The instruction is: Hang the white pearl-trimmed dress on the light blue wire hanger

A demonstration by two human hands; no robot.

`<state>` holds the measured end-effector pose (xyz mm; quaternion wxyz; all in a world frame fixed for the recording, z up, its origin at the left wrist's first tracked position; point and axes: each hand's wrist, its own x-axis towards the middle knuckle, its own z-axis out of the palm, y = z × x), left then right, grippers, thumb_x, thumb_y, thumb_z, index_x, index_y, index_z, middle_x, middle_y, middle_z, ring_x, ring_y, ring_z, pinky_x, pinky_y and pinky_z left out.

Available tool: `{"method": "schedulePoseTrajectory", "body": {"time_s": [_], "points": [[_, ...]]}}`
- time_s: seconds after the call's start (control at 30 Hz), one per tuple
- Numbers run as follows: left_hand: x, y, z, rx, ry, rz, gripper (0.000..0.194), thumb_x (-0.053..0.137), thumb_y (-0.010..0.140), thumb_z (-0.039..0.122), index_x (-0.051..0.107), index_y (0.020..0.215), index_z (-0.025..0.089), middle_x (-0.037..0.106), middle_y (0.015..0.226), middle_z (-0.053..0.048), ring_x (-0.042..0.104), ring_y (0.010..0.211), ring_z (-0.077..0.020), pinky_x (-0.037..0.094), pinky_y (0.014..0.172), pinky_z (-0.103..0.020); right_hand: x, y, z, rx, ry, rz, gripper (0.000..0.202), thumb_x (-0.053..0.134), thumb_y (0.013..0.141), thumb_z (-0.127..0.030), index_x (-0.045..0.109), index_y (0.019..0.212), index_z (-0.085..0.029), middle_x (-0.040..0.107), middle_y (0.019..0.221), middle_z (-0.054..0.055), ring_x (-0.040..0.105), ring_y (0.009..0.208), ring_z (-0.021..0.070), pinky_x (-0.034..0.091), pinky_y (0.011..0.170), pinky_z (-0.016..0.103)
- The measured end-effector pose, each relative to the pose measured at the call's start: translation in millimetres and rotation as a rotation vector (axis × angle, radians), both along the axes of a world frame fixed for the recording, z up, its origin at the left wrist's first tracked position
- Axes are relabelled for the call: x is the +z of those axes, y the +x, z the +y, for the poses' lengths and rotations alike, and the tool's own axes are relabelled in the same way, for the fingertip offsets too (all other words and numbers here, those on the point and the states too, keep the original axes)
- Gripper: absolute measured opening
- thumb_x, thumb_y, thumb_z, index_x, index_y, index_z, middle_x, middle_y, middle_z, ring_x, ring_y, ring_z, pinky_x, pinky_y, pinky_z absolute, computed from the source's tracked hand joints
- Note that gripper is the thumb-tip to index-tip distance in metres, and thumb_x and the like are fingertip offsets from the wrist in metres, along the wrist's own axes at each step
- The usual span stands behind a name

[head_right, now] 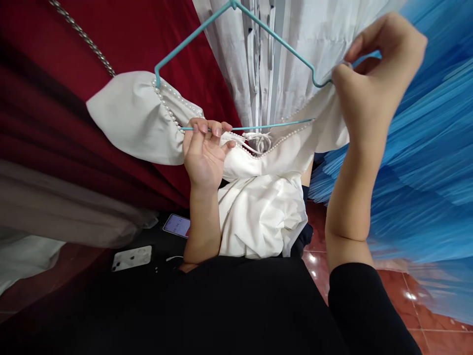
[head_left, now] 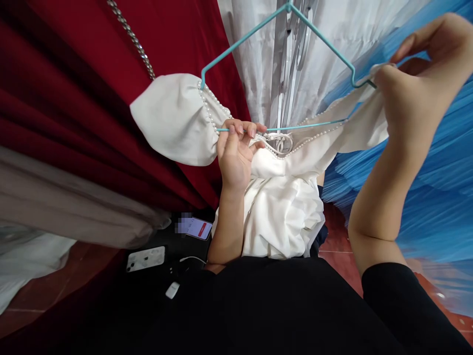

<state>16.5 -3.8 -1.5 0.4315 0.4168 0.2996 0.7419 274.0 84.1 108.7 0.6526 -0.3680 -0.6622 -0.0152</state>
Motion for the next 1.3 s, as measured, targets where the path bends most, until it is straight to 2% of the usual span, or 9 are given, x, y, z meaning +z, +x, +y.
{"method": "schedulePoseTrajectory", "body": {"time_s": [0.2,0.3,0.4,0.57,0.8,0.93,1.03,1.17,1.3], "points": [[-2.7,0.2,1.9,-0.027,0.054,-0.029,0.025,0.056,0.100,0.047,0.049,0.088,0.026,0.064,0.091,-0.005,0.071,0.106,-0.0212,0.057,0.071,-0.028,-0.2,-39.6,-29.2,0.074,-0.076,0.060,0.022,0.060,0.070,0.000,0.074,0.079,-0.016,0.067,0.084,0.001,0.051,0.073,0.0085,0.031,0.061,0.029],[-2.9,1.1,2.8,0.006,0.016,-0.006,0.027,0.054,0.101,0.050,0.050,0.088,0.026,0.064,0.092,-0.005,0.070,0.111,-0.0216,0.057,0.072,-0.027,-18.9,-55.3,-51.1,0.193,0.071,0.095,0.016,0.064,0.081,-0.005,0.071,0.080,-0.019,0.064,0.083,0.002,0.050,0.070,0.0106,0.034,0.061,0.030],[-3.4,2.6,3.6,0.056,-0.035,0.048,0.033,0.051,0.102,0.057,0.052,0.092,0.026,0.066,0.096,-0.006,0.069,0.117,-0.0230,0.058,0.076,-0.028,-51.1,-73.7,-61.0,0.324,-0.082,-0.201,0.006,0.064,0.092,-0.022,0.069,0.093,-0.024,0.071,0.093,0.004,0.063,0.083,0.0193,0.050,0.074,0.037],[-4.9,-2.6,3.1,0.021,-0.013,0.089,0.033,0.053,0.101,0.059,0.055,0.097,0.026,0.072,0.108,-0.008,0.069,0.125,-0.0250,0.059,0.085,-0.032,-100.0,-90.7,-55.0,0.121,-0.184,-0.521,0.024,0.056,0.098,-0.037,0.066,0.118,-0.031,0.072,0.102,0.004,0.065,0.105,0.0290,0.045,0.108,0.058],[7.7,-25.8,-27.5,-0.046,-0.169,0.360,0.038,0.059,0.099,0.058,0.070,0.109,0.023,0.080,0.107,-0.009,0.078,0.095,-0.0236,0.060,0.081,-0.033,-108.0,-91.4,-55.3,0.097,-0.151,-0.516,0.037,0.047,0.102,-0.040,0.062,0.135,-0.037,0.069,0.124,0.003,0.061,0.117,0.0288,0.038,0.117,0.059],[27.5,-30.2,-38.3,0.423,0.104,0.325,0.010,0.067,0.097,0.032,0.073,0.091,0.028,0.071,0.081,0.001,0.070,0.076,-0.0162,0.059,0.077,-0.033,-107.0,-85.8,-52.3,0.126,-0.156,-0.574,0.041,0.048,0.101,-0.042,0.060,0.140,-0.039,0.067,0.125,0.003,0.060,0.119,0.0290,0.037,0.117,0.060],[34.9,-36.8,-22.4,0.722,0.373,0.413,0.016,0.078,0.090,0.024,0.073,0.104,0.029,0.069,0.108,0.000,0.067,0.113,-0.0198,0.054,0.110,-0.040,-106.0,-79.4,-52.2,0.135,-0.162,-0.579,0.040,0.048,0.102,-0.042,0.060,0.139,-0.039,0.067,0.123,0.004,0.060,0.118,0.0294,0.038,0.116,0.060],[22.8,-48.6,16.6,0.776,0.452,0.660,0.050,0.088,0.079,0.019,0.068,0.124,0.021,0.066,0.130,-0.004,0.052,0.139,-0.0248,0.026,0.136,-0.046,-106.8,-76.3,-54.0,0.102,-0.150,-0.575,0.038,0.047,0.102,-0.042,0.061,0.138,-0.039,0.067,0.121,0.003,0.060,0.118,0.0297,0.037,0.116,0.061],[11.8,-54.7,43.4,0.786,0.381,0.587,0.035,0.064,0.087,-0.001,0.069,0.115,0.020,0.070,0.118,-0.002,0.061,0.126,-0.0196,0.039,0.126,-0.040,-108.5,-78.8,-52.7,0.053,-0.138,-0.549,0.035,0.047,0.102,-0.041,0.063,0.134,-0.038,0.069,0.118,0.003,0.060,0.115,0.0296,0.038,0.114,0.061]]}}
